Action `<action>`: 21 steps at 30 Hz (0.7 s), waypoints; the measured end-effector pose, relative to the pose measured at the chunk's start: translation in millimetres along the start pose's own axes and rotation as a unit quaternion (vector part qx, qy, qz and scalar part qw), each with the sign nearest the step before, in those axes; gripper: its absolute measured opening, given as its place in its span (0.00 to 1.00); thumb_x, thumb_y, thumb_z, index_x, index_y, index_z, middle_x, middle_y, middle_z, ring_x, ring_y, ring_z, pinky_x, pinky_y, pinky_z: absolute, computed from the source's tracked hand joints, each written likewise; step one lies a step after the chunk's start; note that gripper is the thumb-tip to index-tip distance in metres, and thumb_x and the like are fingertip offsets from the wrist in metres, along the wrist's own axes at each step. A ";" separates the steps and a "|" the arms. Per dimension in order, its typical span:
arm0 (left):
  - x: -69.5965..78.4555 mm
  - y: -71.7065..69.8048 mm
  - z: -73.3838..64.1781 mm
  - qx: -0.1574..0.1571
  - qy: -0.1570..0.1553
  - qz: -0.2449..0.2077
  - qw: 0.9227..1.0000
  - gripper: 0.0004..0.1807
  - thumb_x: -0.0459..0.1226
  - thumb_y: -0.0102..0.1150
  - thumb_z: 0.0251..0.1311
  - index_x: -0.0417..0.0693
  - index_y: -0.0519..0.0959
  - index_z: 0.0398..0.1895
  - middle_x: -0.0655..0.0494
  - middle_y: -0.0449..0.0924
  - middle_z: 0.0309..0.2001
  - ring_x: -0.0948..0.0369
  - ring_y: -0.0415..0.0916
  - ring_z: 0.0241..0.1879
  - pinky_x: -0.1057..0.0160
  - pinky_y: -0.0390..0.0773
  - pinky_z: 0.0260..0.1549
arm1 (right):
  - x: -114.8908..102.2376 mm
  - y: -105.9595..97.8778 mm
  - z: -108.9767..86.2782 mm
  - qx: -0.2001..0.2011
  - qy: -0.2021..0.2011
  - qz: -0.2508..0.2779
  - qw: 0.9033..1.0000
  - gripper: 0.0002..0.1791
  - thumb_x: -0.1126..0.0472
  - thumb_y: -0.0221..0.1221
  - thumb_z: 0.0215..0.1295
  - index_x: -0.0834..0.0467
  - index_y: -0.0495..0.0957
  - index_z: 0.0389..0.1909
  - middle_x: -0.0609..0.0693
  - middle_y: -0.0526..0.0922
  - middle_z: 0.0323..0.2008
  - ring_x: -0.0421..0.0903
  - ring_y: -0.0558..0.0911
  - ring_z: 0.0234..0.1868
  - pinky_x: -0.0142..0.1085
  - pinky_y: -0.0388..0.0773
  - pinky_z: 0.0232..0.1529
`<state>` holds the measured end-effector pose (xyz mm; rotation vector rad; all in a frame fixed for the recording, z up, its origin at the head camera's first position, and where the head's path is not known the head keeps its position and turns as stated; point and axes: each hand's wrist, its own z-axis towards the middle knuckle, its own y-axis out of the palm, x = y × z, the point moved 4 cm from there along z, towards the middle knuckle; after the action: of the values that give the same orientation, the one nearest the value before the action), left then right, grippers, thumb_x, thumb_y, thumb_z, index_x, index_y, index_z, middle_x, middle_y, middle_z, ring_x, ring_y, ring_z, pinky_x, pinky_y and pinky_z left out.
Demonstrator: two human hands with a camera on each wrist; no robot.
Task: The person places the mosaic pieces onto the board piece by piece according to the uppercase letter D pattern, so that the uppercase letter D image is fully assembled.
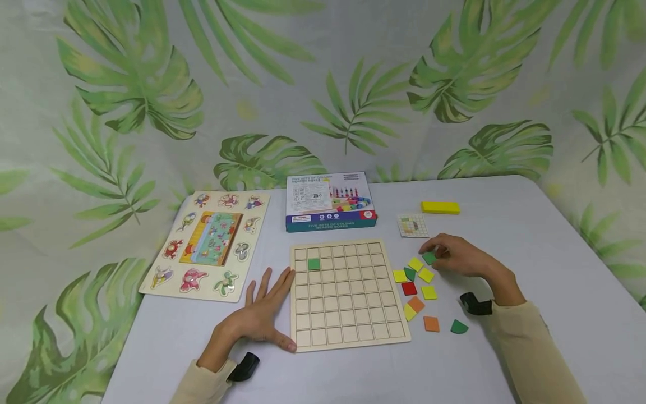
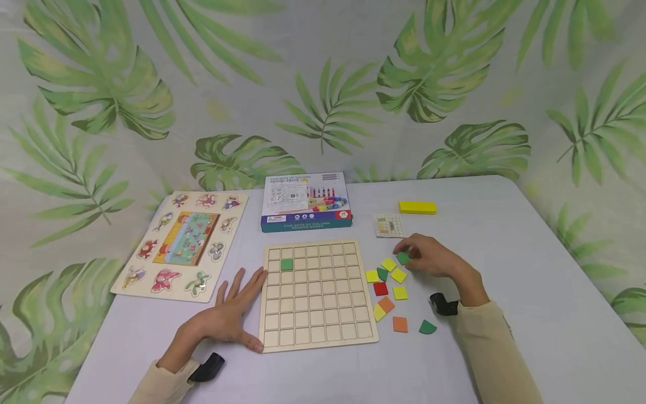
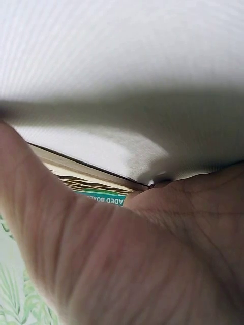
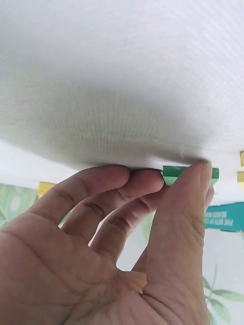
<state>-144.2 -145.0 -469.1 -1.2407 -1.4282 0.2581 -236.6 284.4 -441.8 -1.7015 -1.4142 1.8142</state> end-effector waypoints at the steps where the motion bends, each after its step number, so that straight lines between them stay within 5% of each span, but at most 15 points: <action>1: 0.1 -0.2 0.0 0.001 0.000 0.000 1.000 0.82 0.57 0.84 0.27 0.52 0.35 0.82 0.53 0.26 0.82 0.43 0.12 0.78 0.31 0.18 0.68 | 0.2 0.1 0.5 0.000 0.002 -0.002 1.000 0.18 0.70 0.63 0.63 0.62 0.79 0.54 0.59 0.81 0.52 0.56 0.79 0.49 0.50 0.76 0.50; 21: 1.1 -0.1 -1.5 -0.005 -0.001 0.006 1.000 0.82 0.57 0.85 0.28 0.52 0.35 0.82 0.53 0.27 0.82 0.44 0.13 0.78 0.31 0.20 0.68 | 0.7 2.7 2.4 0.002 0.014 -0.018 1.000 0.15 0.70 0.65 0.62 0.62 0.79 0.49 0.56 0.81 0.47 0.52 0.77 0.44 0.47 0.76 0.48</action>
<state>-142.8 -144.8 -467.9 -1.2580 -1.4265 0.2604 -237.7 282.5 -444.7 -1.6815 -1.4196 1.7652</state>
